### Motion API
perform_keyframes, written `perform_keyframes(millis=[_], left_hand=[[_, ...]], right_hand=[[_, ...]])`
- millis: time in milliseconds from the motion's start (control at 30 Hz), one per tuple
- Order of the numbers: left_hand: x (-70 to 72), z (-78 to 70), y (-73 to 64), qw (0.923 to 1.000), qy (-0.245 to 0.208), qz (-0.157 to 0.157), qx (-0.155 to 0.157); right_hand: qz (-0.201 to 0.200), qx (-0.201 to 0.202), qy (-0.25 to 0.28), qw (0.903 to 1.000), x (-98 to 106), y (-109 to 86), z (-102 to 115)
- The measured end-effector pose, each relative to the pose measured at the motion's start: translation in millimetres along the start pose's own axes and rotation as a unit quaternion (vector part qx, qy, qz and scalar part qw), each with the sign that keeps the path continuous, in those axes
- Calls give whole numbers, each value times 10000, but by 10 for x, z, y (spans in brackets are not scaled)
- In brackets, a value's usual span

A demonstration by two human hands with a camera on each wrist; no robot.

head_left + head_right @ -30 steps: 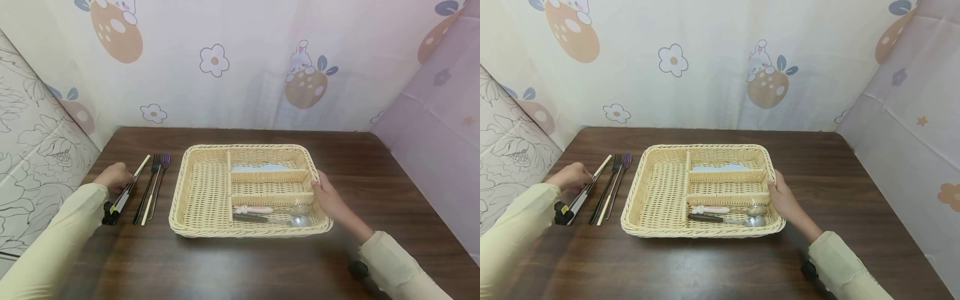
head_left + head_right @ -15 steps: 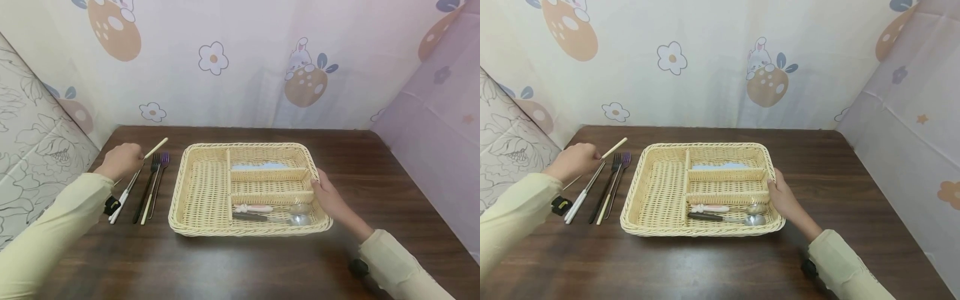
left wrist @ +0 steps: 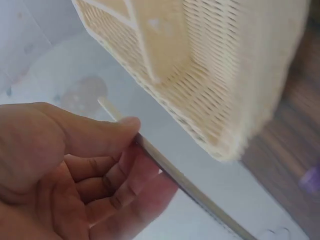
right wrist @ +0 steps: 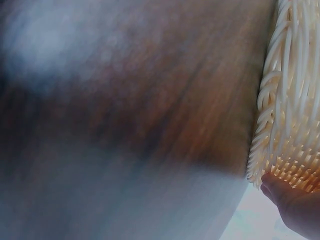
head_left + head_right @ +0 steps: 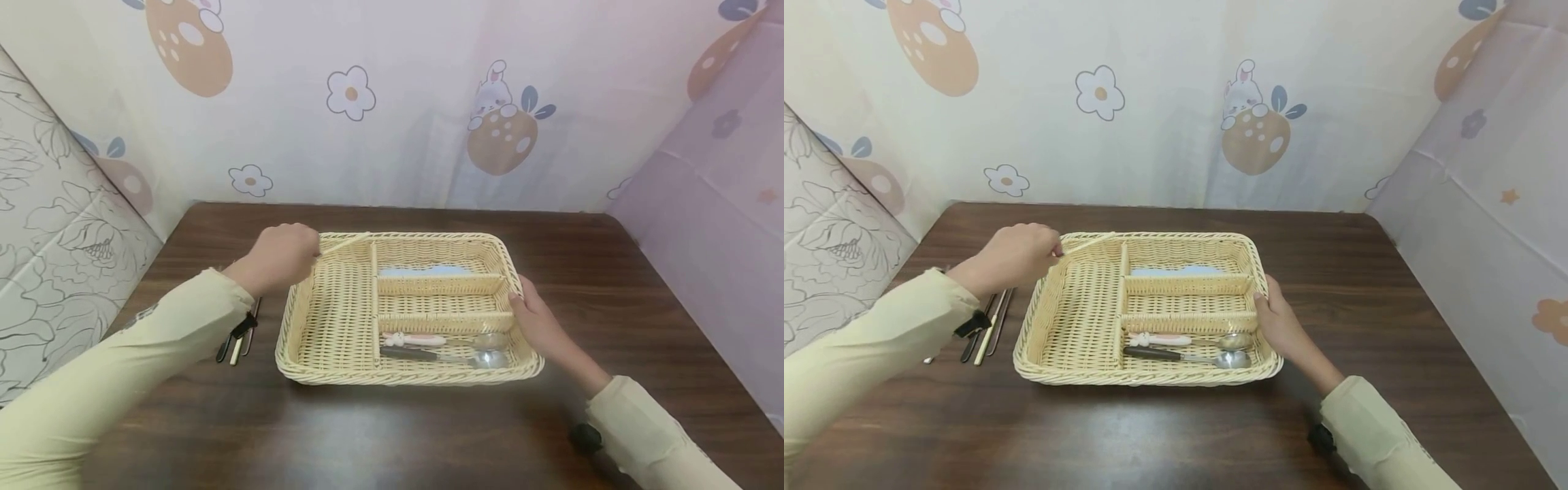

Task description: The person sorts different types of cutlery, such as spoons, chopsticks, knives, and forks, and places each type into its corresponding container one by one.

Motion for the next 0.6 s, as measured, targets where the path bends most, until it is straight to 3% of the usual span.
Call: perform_keyframes(millis=[333,600], left_hand=[[-97,-491,274,9956,130,-16,-928],[-204,-812,451,9899,62,132,-1407]], right_hand=[[-7,-47,59,10000,1,-2,4],[-13,-39,92,9999,-4,-7,-9]])
Point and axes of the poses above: each hand's wrist, its own y-axis towards the middle knuckle, its own x-axis out of the back of the hand, z = x × y, the point moved 1 cm from there along y, towards the middle knuckle, and after that the axes turned 5 degrees about -y, right-handed, at the moved point
